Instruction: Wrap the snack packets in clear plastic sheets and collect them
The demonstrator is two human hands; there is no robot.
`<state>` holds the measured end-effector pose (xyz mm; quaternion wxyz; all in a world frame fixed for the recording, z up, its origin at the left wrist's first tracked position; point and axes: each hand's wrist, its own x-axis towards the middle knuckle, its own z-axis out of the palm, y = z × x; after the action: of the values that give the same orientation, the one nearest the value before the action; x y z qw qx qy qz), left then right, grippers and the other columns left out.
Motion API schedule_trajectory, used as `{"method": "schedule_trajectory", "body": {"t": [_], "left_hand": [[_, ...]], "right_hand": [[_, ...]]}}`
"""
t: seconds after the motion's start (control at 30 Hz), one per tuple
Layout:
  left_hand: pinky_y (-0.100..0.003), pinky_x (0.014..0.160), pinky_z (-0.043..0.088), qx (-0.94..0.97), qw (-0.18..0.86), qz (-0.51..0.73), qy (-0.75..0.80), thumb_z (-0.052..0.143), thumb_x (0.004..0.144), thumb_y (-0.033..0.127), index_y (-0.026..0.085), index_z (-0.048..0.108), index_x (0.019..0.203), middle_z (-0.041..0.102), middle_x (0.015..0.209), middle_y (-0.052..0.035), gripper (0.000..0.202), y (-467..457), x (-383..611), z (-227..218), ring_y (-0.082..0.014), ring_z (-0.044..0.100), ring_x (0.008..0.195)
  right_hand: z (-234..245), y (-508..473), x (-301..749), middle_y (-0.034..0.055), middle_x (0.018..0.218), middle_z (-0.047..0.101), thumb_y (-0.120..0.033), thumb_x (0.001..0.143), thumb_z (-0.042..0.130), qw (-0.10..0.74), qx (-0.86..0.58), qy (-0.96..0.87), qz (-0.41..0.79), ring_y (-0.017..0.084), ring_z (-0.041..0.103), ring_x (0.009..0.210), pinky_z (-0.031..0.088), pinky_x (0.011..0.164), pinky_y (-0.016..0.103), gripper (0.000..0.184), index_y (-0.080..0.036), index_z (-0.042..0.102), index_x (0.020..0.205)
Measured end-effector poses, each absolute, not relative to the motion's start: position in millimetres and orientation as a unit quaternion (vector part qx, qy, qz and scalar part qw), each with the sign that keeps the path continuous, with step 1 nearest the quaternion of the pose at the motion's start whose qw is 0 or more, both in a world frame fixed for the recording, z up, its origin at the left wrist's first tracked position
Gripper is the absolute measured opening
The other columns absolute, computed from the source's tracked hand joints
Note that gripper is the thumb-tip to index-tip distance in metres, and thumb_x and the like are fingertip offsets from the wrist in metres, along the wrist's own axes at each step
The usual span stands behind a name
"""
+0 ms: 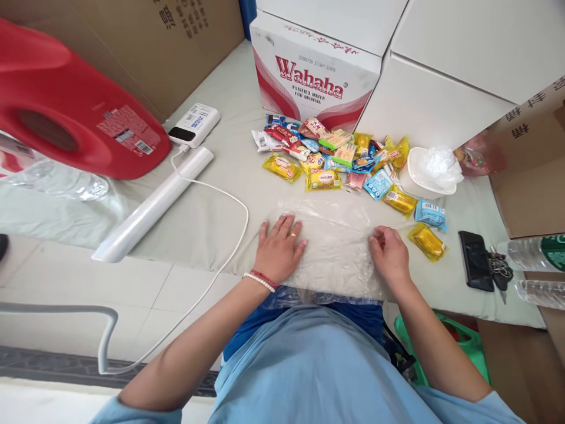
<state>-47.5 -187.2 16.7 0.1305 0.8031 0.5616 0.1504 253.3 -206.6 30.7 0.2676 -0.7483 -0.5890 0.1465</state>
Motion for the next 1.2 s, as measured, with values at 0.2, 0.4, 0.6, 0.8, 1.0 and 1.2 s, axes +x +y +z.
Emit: {"method": "schedule_trajectory", "body": {"t": [0.2, 0.4, 0.6, 0.8, 1.0, 1.2], "left_hand": [[-0.068, 0.130, 0.011, 0.840, 0.113, 0.086, 0.524, 0.038, 0.107, 0.046, 0.026, 0.047, 0.159, 0.032, 0.173, -0.0128, 0.056, -165, -66, 11, -0.0318, 0.033, 0.160], [-0.069, 0.129, 0.006, 0.849, 0.107, 0.059, 0.514, 0.035, 0.109, 0.047, 0.031, 0.042, 0.161, 0.031, 0.174, -0.0102, 0.056, -152, -81, 12, -0.0294, 0.032, 0.160], [-0.068, 0.129, 0.009, 0.847, 0.102, 0.060, 0.518, 0.036, 0.108, 0.048, 0.031, 0.043, 0.161, 0.031, 0.174, -0.0105, 0.056, -152, -79, 12, -0.0302, 0.032, 0.160], [-0.068, 0.130, 0.008, 0.845, 0.108, 0.063, 0.520, 0.035, 0.108, 0.049, 0.031, 0.044, 0.160, 0.031, 0.174, -0.0087, 0.056, -152, -79, 12, -0.0288, 0.031, 0.161], [-0.067, 0.130, 0.005, 0.845, 0.117, 0.084, 0.515, 0.036, 0.108, 0.049, 0.032, 0.044, 0.160, 0.031, 0.174, -0.0084, 0.055, -153, -80, 11, -0.0284, 0.031, 0.161], [-0.069, 0.129, 0.007, 0.844, 0.118, 0.072, 0.518, 0.036, 0.109, 0.047, 0.029, 0.044, 0.160, 0.031, 0.174, -0.0097, 0.055, -152, -80, 13, -0.0293, 0.031, 0.161]], "right_hand": [[43, -196, 234, 0.0165, 0.149, 0.059, -0.036, 0.103, 0.050, 0.174, -0.595, -0.783, 0.059, 0.034, 0.051, 0.139, 0.043, 0.117, 0.055, 0.043, -0.021, 0.065, 0.141], [44, -145, 242, 0.0162, 0.137, 0.069, -0.037, 0.104, 0.047, 0.070, -0.574, -0.807, 0.120, 0.034, 0.060, 0.126, 0.048, 0.110, 0.054, 0.041, -0.017, 0.075, 0.128], [71, -34, 217, 0.0184, 0.151, 0.058, -0.022, 0.096, 0.055, 0.106, -0.605, -0.789, 0.015, 0.038, 0.047, 0.139, 0.041, 0.116, 0.053, 0.055, -0.012, 0.058, 0.151], [84, 25, 205, 0.0196, 0.138, 0.065, -0.017, 0.097, 0.052, 0.035, -0.627, -0.778, 0.000, 0.040, 0.052, 0.133, 0.045, 0.109, 0.058, 0.045, -0.012, 0.066, 0.140], [103, -66, 224, 0.0139, 0.116, 0.067, -0.044, 0.097, 0.060, 0.375, -0.669, -0.636, 0.083, 0.032, 0.062, 0.110, 0.057, 0.093, 0.050, 0.038, -0.020, 0.071, 0.125], [60, -175, 185, 0.0033, 0.093, 0.066, -0.063, 0.076, 0.081, 0.410, -0.634, -0.423, 0.501, 0.016, 0.058, 0.069, 0.063, 0.065, 0.035, 0.048, -0.023, 0.070, 0.101]]}}
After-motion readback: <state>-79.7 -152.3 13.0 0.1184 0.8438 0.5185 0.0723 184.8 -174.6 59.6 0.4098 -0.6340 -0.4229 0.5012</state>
